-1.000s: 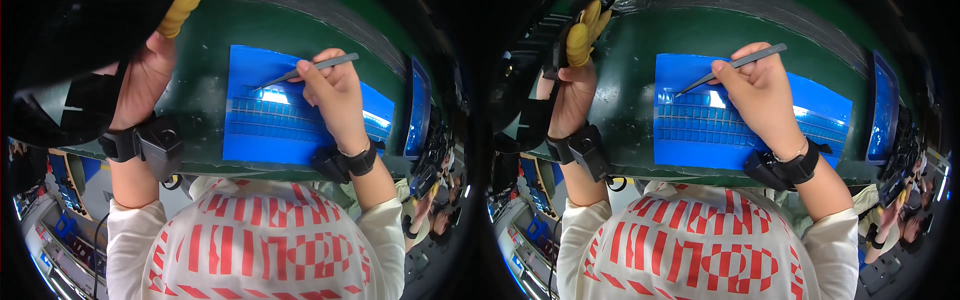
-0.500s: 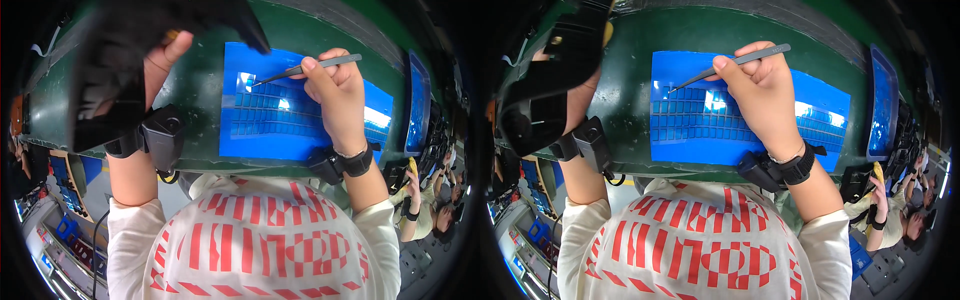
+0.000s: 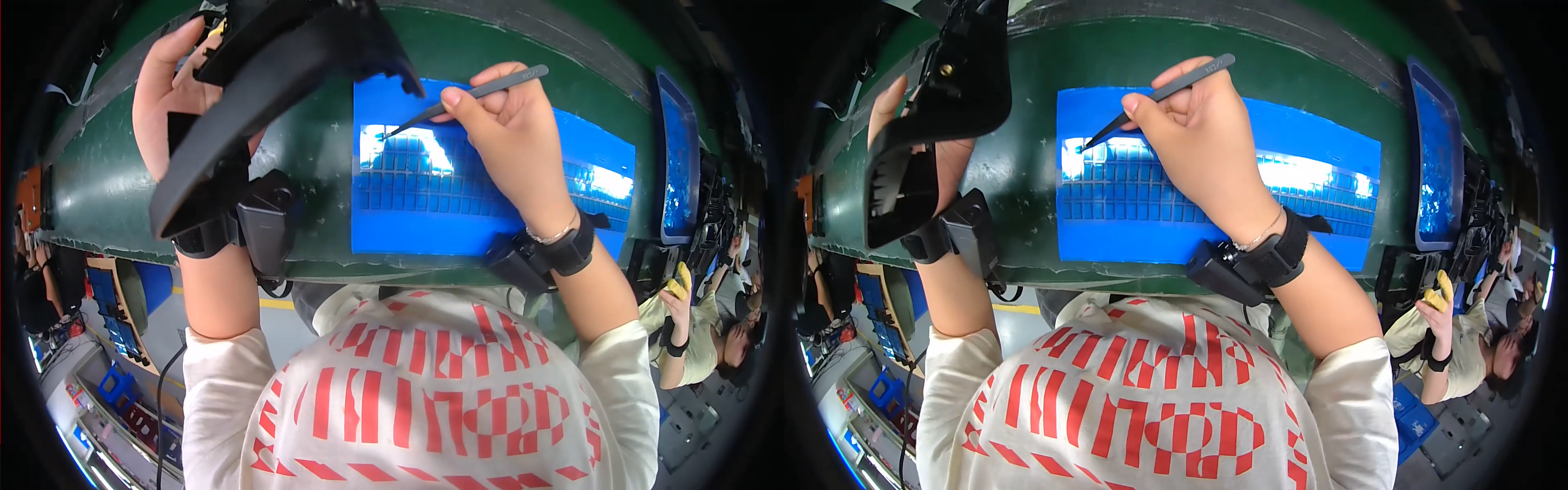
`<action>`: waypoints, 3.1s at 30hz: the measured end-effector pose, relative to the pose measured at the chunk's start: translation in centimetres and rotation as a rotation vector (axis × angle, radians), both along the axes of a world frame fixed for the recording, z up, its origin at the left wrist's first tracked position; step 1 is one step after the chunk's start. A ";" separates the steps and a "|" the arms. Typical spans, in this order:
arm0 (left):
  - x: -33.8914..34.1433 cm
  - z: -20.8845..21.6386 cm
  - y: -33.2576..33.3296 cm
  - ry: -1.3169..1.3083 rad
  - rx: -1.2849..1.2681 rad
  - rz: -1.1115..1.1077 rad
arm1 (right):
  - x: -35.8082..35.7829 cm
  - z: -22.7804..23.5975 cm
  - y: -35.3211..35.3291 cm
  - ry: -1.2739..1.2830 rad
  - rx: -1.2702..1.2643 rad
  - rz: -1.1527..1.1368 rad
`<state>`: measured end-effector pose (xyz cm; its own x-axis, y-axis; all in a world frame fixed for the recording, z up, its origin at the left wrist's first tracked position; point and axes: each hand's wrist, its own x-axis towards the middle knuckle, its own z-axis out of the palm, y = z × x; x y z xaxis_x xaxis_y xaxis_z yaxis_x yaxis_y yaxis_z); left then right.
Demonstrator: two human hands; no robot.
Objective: Manually assembling electronic components into a plastic casing using tweezers and scissors.
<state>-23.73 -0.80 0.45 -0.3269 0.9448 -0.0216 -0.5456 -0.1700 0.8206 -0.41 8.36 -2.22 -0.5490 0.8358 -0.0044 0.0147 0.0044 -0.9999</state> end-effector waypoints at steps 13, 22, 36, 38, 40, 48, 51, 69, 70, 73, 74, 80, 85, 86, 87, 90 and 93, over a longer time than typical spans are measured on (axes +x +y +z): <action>7.0 4.1 -0.7 -0.041 -0.056 -0.344 | 6.0 4.4 2.2 0.539 -0.247 -0.213; 10.4 2.8 -0.8 -0.015 -0.050 -0.567 | 7.0 6.7 0.0 0.458 -0.165 -0.193; 11.0 0.9 -1.1 0.175 0.034 -0.568 | 3.9 4.6 -1.7 0.175 0.040 -0.212; 10.8 0.9 -1.2 0.226 0.045 -0.588 | 3.9 4.6 -1.5 0.170 0.043 -0.207; 10.8 0.9 -1.3 0.220 0.038 -0.581 | 3.8 4.6 -1.6 0.159 0.052 -0.205; 11.1 0.4 -1.4 0.214 0.044 -0.550 | 3.6 4.3 -1.5 0.144 0.058 -0.216; 11.2 0.3 -1.3 0.213 0.054 -0.531 | 3.6 4.2 -1.4 0.151 0.062 -0.198; 10.3 0.6 -0.5 0.184 -0.122 -0.450 | 5.5 3.3 -0.2 0.189 0.236 -0.248; 9.9 1.5 -0.2 0.176 -0.250 -0.485 | 5.8 3.4 -0.1 0.173 0.319 -0.253; 9.7 1.9 0.0 0.167 -0.392 -0.513 | 6.4 3.4 0.2 0.138 0.465 -0.156; 9.5 1.5 0.0 0.180 -0.350 -0.607 | 6.1 3.3 0.0 0.130 0.494 -0.106; 9.0 1.4 -0.7 0.139 -0.369 -0.827 | 4.1 3.1 -1.2 0.147 0.215 0.173; 9.0 1.2 -0.5 0.204 -0.369 -0.878 | 2.8 3.6 -2.3 0.323 0.210 0.160; 9.1 1.2 -0.6 0.217 -0.368 -0.876 | 2.8 3.5 -2.4 0.314 0.221 0.136; 9.2 1.1 -0.7 0.216 -0.367 -0.875 | 2.8 3.4 -2.5 0.306 0.231 0.111; 9.3 1.1 -0.8 0.211 -0.344 -0.854 | 3.6 3.1 -1.8 0.203 0.219 0.137; 9.2 1.0 -1.0 0.191 -0.346 -0.847 | 3.8 3.0 -1.7 0.174 0.279 0.134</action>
<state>-14.50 -1.79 1.48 0.4413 0.8207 -0.3630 -0.2264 0.4932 0.8399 3.35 6.67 0.80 -0.6261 0.7123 0.3171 -0.1754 0.2676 -0.9474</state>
